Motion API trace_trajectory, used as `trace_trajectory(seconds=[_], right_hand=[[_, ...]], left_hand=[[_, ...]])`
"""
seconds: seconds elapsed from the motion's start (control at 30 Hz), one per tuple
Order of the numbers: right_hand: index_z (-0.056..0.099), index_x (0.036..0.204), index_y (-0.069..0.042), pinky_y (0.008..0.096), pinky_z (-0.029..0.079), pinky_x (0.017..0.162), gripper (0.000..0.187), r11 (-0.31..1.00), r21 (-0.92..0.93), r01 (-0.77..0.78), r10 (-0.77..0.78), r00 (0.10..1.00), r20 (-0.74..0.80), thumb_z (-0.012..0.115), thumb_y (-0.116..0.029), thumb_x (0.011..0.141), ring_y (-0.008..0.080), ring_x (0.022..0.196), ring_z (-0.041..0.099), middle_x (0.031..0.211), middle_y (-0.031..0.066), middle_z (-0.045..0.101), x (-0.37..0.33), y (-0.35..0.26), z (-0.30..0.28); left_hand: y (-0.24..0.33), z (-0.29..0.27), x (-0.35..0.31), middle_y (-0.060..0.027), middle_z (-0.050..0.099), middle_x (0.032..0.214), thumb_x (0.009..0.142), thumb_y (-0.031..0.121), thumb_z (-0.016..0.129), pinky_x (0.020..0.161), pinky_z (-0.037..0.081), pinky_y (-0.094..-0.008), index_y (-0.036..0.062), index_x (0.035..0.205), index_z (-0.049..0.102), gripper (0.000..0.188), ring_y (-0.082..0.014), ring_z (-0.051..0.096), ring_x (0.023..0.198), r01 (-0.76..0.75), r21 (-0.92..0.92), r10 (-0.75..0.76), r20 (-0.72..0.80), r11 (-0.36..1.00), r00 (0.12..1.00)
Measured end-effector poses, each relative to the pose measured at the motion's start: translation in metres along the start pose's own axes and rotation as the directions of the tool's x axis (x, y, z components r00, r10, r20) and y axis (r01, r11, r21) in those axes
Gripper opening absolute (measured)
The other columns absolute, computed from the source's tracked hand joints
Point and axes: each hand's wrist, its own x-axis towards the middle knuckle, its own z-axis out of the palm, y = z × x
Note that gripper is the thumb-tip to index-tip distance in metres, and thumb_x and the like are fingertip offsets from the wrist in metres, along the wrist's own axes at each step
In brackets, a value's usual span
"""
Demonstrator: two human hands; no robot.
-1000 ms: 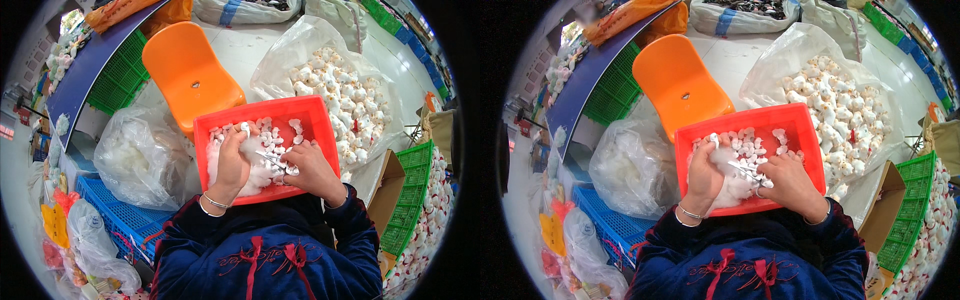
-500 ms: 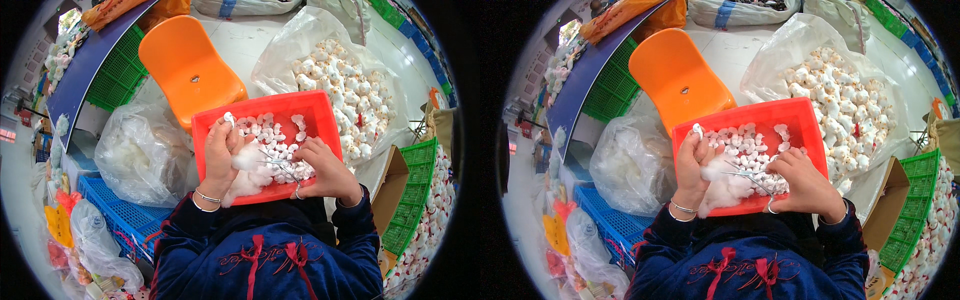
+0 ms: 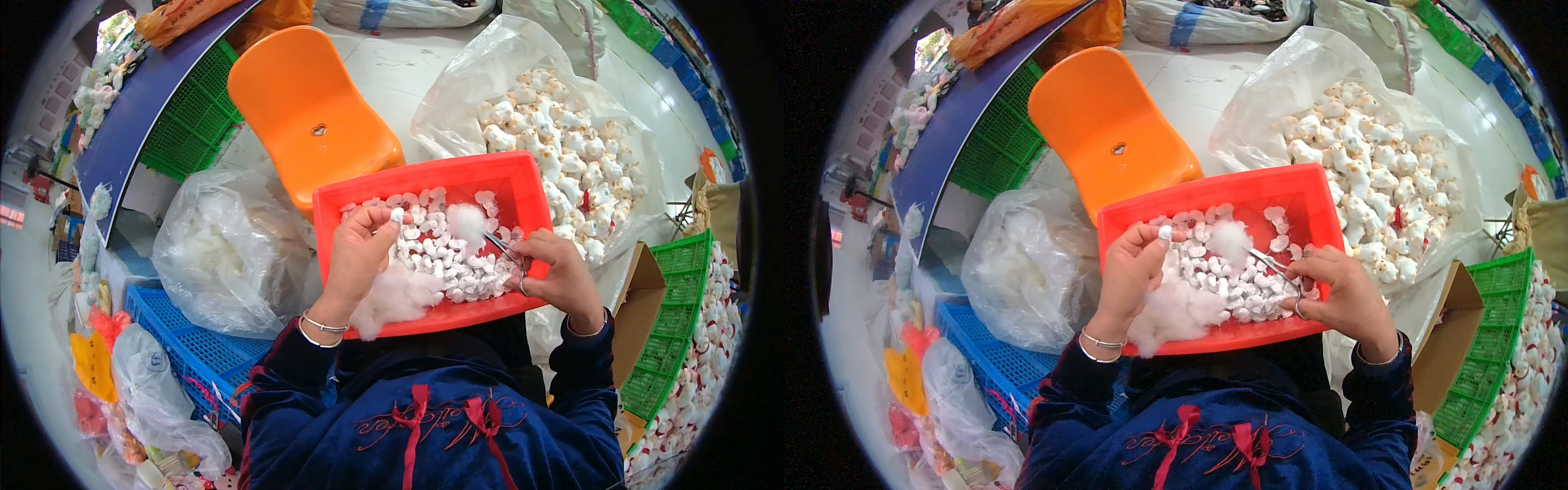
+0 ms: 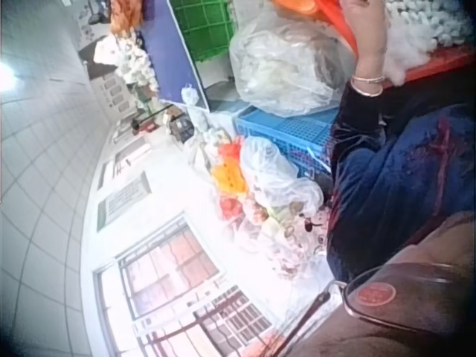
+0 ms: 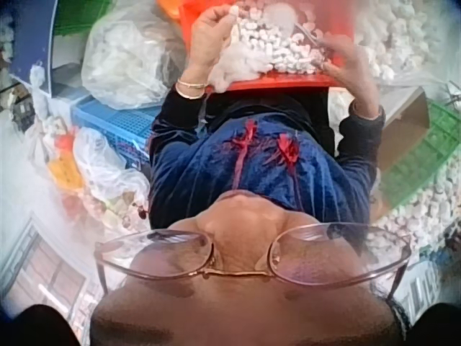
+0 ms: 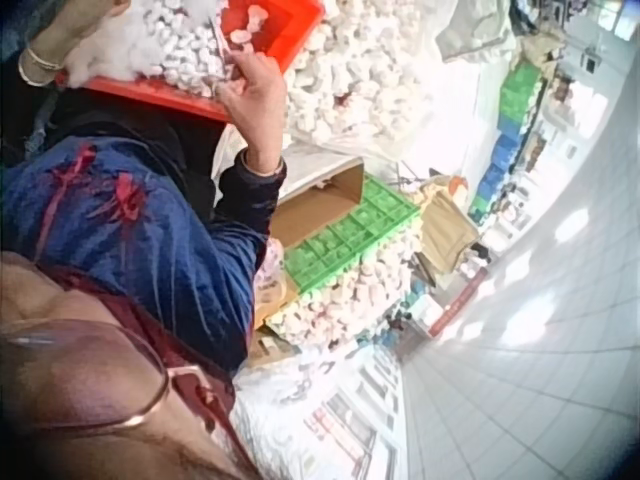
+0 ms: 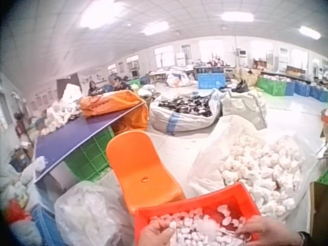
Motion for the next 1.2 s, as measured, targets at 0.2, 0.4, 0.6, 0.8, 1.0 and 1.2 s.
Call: trace_trajectory(seconds=[0.2, 0.4, 0.6, 0.8, 1.0, 1.2], right_hand=[[0.074, 0.101, -0.005, 0.0428, 0.051, 0.076, 0.036, 0.979, -0.202, -0.015, 0.028, 0.998, 0.058, 0.085, -0.014, 0.068, 0.0328, 0.08, 0.063, 0.082, 0.0116, 0.065, 0.002, -0.015, 0.004], [0.075, 0.102, -0.005, 0.0435, 0.052, 0.081, 0.036, 0.979, -0.202, 0.031, -0.007, 0.993, 0.115, 0.085, -0.017, 0.068, 0.0336, 0.087, 0.066, 0.087, 0.0126, 0.068, 0.009, -0.021, 0.013], [0.076, 0.101, -0.005, 0.0447, 0.053, 0.082, 0.035, 0.981, -0.192, 0.024, -0.001, 0.993, 0.12, 0.084, -0.019, 0.071, 0.0351, 0.084, 0.067, 0.086, 0.0147, 0.069, 0.008, -0.026, 0.012], [0.075, 0.099, -0.004, 0.0444, 0.053, 0.077, 0.032, 0.982, -0.19, 0.005, 0.021, 0.991, 0.134, 0.083, -0.02, 0.073, 0.0348, 0.083, 0.067, 0.084, 0.0149, 0.069, 0.008, -0.031, 0.01], [0.075, 0.098, -0.003, 0.0446, 0.053, 0.075, 0.031, 0.982, -0.174, 0.07, -0.047, 0.99, 0.136, 0.083, -0.021, 0.073, 0.0347, 0.083, 0.067, 0.083, 0.0147, 0.069, 0.011, -0.033, 0.011], [0.075, 0.098, -0.004, 0.0441, 0.053, 0.075, 0.031, 0.982, -0.184, 0.032, -0.004, 0.989, 0.148, 0.082, -0.019, 0.072, 0.034, 0.082, 0.067, 0.084, 0.014, 0.069, 0.008, -0.035, 0.013]], left_hand=[[-0.017, 0.001, 0.001, 0.0027, 0.07, 0.095, 0.095, 0.002, 0.068, 0.06, 0.041, -0.0164, -0.0002, 0.115, 0.072, 0.021, 0.0004, 0.053, 0.069, -0.147, 0.366, 0.132, 0.065, 0.919, 0.989], [-0.003, 0.014, -0.014, 0.0053, 0.068, 0.09, 0.094, 0.003, 0.069, 0.066, 0.043, -0.0169, -0.0017, 0.114, 0.074, 0.021, -0.0002, 0.054, 0.074, -0.21, 0.498, 0.152, 0.155, 0.842, 0.976], [-0.011, 0.006, -0.012, 0.0034, 0.069, 0.088, 0.097, 0.007, 0.07, 0.064, 0.043, -0.019, -0.0024, 0.113, 0.074, 0.019, -0.0005, 0.053, 0.074, -0.146, 0.383, 0.108, 0.118, 0.912, 0.987], [-0.009, 0.009, -0.015, 0.003, 0.069, 0.088, 0.1, 0.008, 0.069, 0.063, 0.042, -0.0188, -0.0032, 0.113, 0.074, 0.019, -0.0007, 0.053, 0.073, -0.167, 0.274, 0.142, 0.108, 0.947, 0.984], [-0.007, 0.008, -0.017, 0.0031, 0.07, 0.09, 0.1, 0.008, 0.069, 0.063, 0.042, -0.0182, -0.0034, 0.114, 0.074, 0.019, -0.0006, 0.054, 0.074, -0.159, 0.258, 0.142, 0.084, 0.953, 0.986], [-0.002, 0.008, -0.023, 0.0015, 0.071, 0.093, 0.1, 0.009, 0.07, 0.073, 0.048, -0.019, -0.0015, 0.115, 0.075, 0.019, -0.0035, 0.061, 0.082, -0.171, 0.32, 0.146, 0.1, 0.932, 0.984]])
